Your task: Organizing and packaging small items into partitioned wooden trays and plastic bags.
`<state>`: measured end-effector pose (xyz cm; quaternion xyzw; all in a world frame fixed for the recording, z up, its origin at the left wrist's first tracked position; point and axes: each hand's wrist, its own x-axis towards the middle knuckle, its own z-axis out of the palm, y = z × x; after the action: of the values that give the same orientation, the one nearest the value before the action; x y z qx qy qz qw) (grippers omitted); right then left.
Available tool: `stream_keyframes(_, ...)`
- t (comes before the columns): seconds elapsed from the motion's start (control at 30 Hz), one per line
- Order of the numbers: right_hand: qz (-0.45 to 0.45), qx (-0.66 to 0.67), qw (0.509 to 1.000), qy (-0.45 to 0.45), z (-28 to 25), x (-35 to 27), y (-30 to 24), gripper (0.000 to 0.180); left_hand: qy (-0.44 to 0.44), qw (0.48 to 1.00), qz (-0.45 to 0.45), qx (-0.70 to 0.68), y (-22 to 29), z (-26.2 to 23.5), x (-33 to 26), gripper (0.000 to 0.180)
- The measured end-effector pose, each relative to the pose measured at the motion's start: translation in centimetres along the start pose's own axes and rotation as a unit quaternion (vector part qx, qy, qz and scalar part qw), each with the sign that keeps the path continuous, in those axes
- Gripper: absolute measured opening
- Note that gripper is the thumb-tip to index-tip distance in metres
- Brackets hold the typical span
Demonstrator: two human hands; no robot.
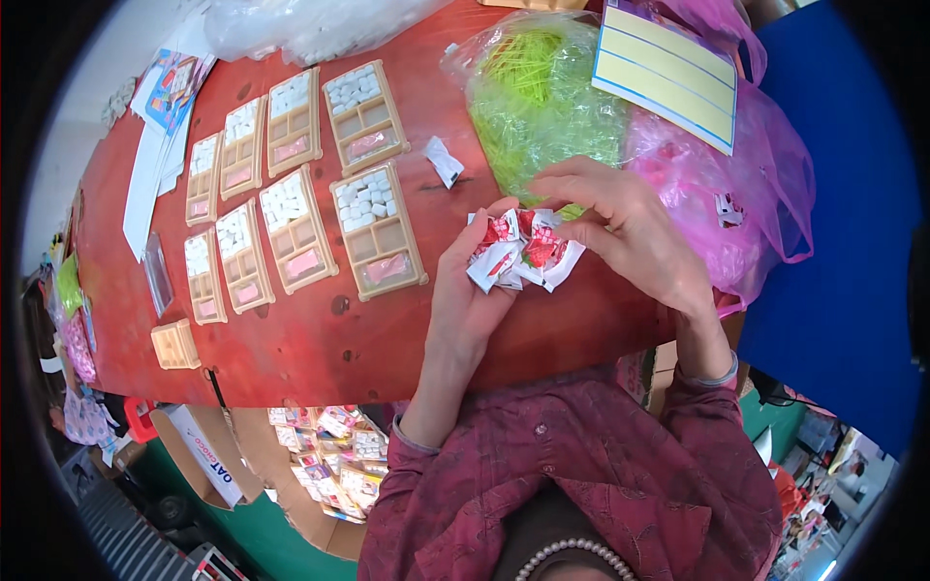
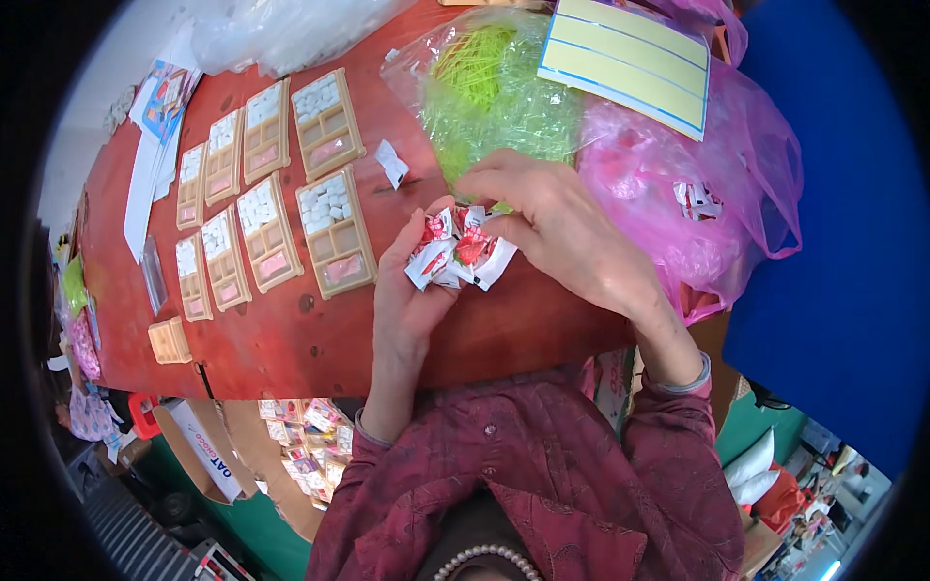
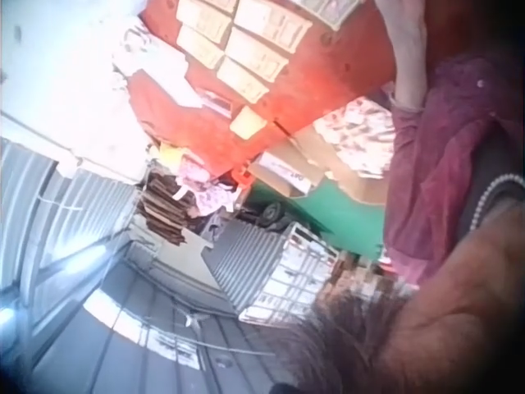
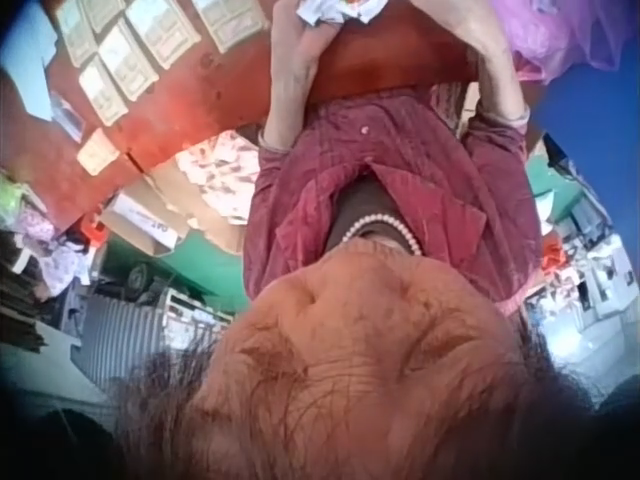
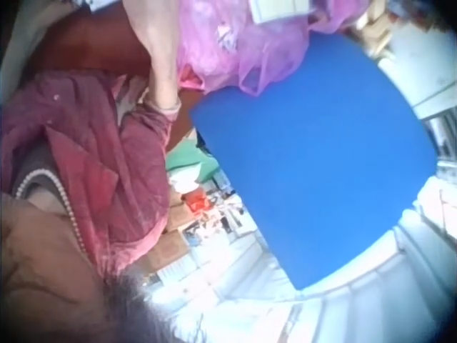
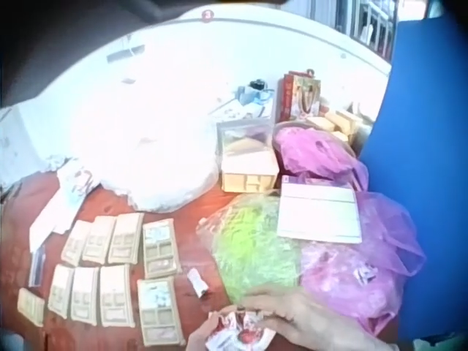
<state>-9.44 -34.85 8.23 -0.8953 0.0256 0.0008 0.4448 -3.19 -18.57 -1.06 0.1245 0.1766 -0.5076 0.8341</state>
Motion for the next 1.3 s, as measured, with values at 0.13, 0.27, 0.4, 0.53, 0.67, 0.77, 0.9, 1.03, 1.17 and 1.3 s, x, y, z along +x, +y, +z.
stream_keyframes(0.13, 0.032, 0.064, 0.997, 0.037, 0.9, -0.3, 0.4, 0.026, 0.003, 1.0, 0.012, 0.002, 0.2, -0.4, -0.2, 0.032)
stream_keyframes(0.27, 0.044, 0.022, 0.998, 0.047, 1.1, -0.7, 0.5, 0.022, 0.01, 1.0, 0.018, 0.005, 0.1, -0.5, -0.2, 0.032)
stream_keyframes(0.4, 0.084, 0.038, 0.995, 0.045, 1.5, -1.2, 0.5, 0.023, -0.011, 1.0, 0.02, 0.016, 0.0, -0.9, -0.2, 0.031)
stream_keyframes(0.53, 0.096, 0.027, 0.994, 0.046, 1.7, -0.8, -0.2, 0.025, -0.053, 0.999, 0.01, 0.008, 0.1, -1.8, -0.1, 0.03)
stream_keyframes(0.67, 0.082, -0.024, 0.996, 0.036, 2.4, -0.3, -1.0, 0.028, -0.034, 0.999, 0.022, 0.014, 0.1, -1.2, -0.5, 0.03)
stream_keyframes(0.77, 0.065, -0.036, 0.996, 0.04, 3.0, -0.1, -0.8, 0.031, -0.029, 0.999, 0.032, 0.006, 0.2, -1.1, -0.7, 0.029)
stream_keyframes(0.9, 0.048, -0.075, 0.995, 0.053, 3.4, 0.2, -1.0, 0.035, -0.028, 0.998, 0.046, 0.021, 0.1, -1.0, -0.8, 0.029)
stream_keyframes(1.03, 0.055, -0.118, 0.991, 0.014, 3.5, 0.5, -1.4, 0.033, -0.055, 0.997, 0.035, 0.03, 0.3, -1.5, -0.8, 0.026)
stream_keyframes(1.17, 0.047, -0.09, 0.995, 0.015, 3.8, 0.6, -1.3, 0.025, -0.057, 0.997, 0.041, 0.021, 0.2, -1.5, -0.9, 0.026)
stream_keyframes(1.3, -0.01, -0.056, 0.998, 0.041, 3.4, 0.9, -1.2, 0.02, -0.005, 0.998, 0.063, 0.031, 0.2, -1.2, -0.9, 0.029)
